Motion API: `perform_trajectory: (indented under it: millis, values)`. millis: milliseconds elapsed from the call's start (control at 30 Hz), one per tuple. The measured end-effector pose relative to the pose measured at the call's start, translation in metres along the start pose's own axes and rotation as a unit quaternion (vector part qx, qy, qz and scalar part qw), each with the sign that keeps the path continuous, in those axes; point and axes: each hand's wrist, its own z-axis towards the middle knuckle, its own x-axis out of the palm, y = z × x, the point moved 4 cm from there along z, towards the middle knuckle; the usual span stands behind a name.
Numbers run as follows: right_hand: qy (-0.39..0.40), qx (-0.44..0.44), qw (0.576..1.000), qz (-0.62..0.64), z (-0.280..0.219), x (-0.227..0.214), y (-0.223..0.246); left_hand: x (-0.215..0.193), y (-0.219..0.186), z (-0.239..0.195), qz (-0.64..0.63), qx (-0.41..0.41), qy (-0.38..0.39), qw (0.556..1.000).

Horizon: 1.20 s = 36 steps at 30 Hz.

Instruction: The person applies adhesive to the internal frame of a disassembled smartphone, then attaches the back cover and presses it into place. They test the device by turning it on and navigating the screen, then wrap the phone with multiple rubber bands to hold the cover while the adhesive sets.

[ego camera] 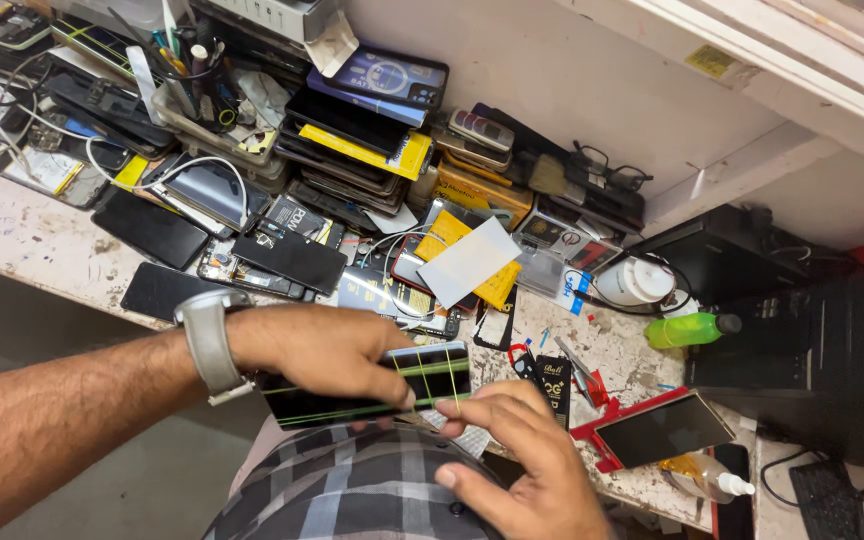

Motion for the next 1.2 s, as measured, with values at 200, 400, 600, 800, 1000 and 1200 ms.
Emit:
perform_trajectory:
  millis: [200, 400, 600, 800, 1000, 1200]
  values:
    - [-0.101, 0.096, 0.990, 0.013, -0.011, 0.018, -0.031, 0.011, 0.030, 0.005, -0.341, -0.009, 0.010, 0.940]
    - [-0.189, 0.022, 0.969, 0.160, -0.013, 0.036, -0.065, 0.019, 0.034, 0.006, -0.461, 0.028, 0.069, 0.884]
    - [-0.187, -0.022, 0.928, 0.321, -0.003, 0.048, -0.083, 0.025, 0.035, 0.006, -0.506, 0.028, 0.085, 0.858]
    - [-0.257, -0.070, 0.930, 0.253, 0.005, 0.058, -0.082, 0.029, 0.037, 0.005, -0.527, 0.035, 0.075, 0.846]
    - [-0.285, -0.057, 0.938, 0.187, 0.015, 0.063, -0.079, 0.029, 0.044, 0.002, -0.541, 0.036, 0.031, 0.840]
    - [-0.251, 0.103, 0.951, 0.151, 0.021, 0.058, -0.133, 0.016, 0.074, -0.019, -0.547, 0.038, -0.105, 0.830]
